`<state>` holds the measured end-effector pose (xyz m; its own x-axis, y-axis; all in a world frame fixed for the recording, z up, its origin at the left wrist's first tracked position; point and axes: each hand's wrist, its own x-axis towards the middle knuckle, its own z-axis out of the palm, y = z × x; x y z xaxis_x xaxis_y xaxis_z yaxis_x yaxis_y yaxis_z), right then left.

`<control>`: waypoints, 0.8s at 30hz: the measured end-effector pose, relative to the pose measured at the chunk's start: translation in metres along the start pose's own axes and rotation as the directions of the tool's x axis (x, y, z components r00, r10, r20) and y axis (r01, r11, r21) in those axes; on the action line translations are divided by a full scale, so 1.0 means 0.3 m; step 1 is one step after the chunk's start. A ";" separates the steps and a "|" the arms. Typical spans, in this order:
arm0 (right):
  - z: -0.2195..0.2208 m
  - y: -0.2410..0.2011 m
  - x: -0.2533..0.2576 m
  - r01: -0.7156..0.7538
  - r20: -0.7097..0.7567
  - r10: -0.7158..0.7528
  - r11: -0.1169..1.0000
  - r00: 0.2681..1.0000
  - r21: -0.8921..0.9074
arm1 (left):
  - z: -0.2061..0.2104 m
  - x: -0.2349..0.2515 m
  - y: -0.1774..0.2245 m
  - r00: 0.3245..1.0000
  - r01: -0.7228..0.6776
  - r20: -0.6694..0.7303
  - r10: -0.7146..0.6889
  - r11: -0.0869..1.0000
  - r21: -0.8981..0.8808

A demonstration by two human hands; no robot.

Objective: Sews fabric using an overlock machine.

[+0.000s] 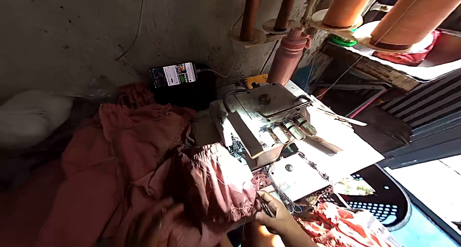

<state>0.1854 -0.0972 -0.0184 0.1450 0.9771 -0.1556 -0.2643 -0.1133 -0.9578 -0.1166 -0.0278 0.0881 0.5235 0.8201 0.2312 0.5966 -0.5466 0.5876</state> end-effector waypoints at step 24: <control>0.103 -0.188 0.131 0.550 0.124 -0.696 0.431 0.708 -0.715 | 0.115 0.266 0.058 0.968 -0.119 -0.197 0.154 0.976 0.180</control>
<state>0.1765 -0.0470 0.0370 0.1681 0.7926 0.5862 0.6478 0.3594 -0.6717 -0.0436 0.0222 0.0901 0.4792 0.7431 0.4670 0.6301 -0.6617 0.4063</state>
